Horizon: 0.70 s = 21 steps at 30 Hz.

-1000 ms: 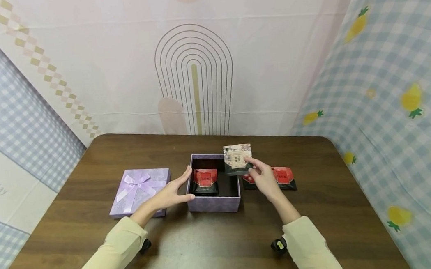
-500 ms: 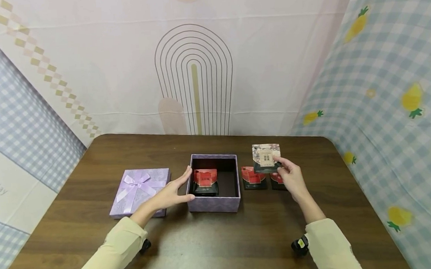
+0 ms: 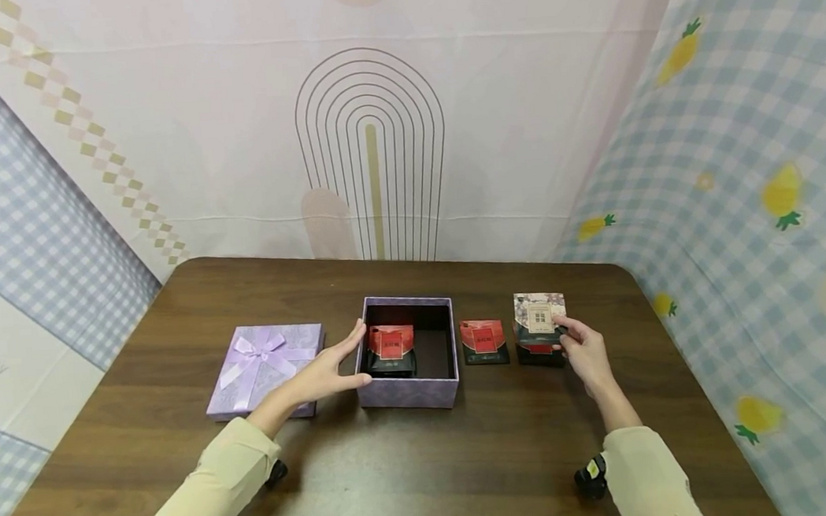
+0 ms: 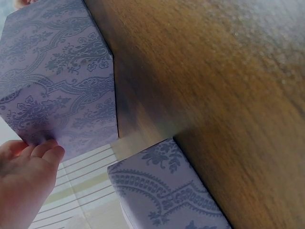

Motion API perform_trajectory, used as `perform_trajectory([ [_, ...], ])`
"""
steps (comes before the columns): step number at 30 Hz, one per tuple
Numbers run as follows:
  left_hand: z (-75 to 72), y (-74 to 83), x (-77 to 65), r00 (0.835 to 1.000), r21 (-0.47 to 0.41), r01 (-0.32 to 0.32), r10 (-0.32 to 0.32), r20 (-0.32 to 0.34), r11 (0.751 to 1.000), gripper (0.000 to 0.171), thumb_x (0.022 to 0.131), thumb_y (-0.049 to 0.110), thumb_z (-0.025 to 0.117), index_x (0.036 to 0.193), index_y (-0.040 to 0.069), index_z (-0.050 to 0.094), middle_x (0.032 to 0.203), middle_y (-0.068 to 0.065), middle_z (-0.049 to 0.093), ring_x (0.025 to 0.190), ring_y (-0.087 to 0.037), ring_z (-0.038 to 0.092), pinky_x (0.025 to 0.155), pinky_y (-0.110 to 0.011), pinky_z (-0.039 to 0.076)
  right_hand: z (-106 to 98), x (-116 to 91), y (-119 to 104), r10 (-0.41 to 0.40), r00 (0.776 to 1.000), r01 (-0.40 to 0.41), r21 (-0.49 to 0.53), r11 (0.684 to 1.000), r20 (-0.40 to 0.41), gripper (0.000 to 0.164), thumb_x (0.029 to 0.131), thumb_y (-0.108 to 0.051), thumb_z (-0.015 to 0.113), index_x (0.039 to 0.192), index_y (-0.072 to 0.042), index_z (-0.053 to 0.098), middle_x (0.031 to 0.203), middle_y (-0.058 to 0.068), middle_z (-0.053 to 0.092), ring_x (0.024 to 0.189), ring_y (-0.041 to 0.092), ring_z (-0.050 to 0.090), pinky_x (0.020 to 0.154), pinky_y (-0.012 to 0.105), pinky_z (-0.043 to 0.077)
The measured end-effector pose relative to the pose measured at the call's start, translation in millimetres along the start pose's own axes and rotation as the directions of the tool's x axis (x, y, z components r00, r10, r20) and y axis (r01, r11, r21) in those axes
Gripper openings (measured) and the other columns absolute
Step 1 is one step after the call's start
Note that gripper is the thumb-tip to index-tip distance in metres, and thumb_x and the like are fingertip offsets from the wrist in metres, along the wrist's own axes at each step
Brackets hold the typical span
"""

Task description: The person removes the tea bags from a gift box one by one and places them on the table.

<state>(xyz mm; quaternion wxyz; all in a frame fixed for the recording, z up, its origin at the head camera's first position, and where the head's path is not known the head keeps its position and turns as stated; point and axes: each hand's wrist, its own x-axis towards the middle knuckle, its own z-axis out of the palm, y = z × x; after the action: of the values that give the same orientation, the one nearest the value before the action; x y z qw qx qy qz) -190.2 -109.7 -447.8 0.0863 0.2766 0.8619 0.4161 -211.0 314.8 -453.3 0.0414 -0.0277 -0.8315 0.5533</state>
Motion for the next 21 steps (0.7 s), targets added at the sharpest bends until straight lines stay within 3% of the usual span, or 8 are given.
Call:
perform_trajectory([
  [11, -0.1, 2.2, -0.2, 1.0, -0.006, 0.002, -0.002, 0.0, 1.0, 0.084, 0.083, 0.024, 0.066, 0.144, -0.003, 0.014, 0.15, -0.02, 0.005, 0.136, -0.033, 0.016, 0.109, -0.045, 0.018, -29.9, 2.0, 33.2, 0.054, 0.998, -0.057, -0.064, 0.996, -0.045, 0.038, 0.088, 0.007, 0.042, 0.126, 0.016, 0.043, 0.081, -0.023, 0.057, 0.062, -0.003, 0.057, 0.056, 0.019, 0.047],
  [21, -0.2, 2.8, -0.7, 1.0, -0.013, 0.005, -0.005, 0.002, 1.0, 0.084, 0.083, 0.024, 0.066, 0.144, -0.002, 0.014, 0.151, -0.019, 0.005, 0.136, -0.033, 0.016, 0.109, -0.046, 0.018, -46.8, 1.1, 53.1, 0.142, 0.987, -0.153, -0.164, 0.974, -0.078, 0.041, 0.087, 0.008, 0.04, 0.127, 0.015, 0.042, 0.084, -0.006, 0.06, 0.061, -0.004, 0.055, 0.055, 0.02, 0.047],
])
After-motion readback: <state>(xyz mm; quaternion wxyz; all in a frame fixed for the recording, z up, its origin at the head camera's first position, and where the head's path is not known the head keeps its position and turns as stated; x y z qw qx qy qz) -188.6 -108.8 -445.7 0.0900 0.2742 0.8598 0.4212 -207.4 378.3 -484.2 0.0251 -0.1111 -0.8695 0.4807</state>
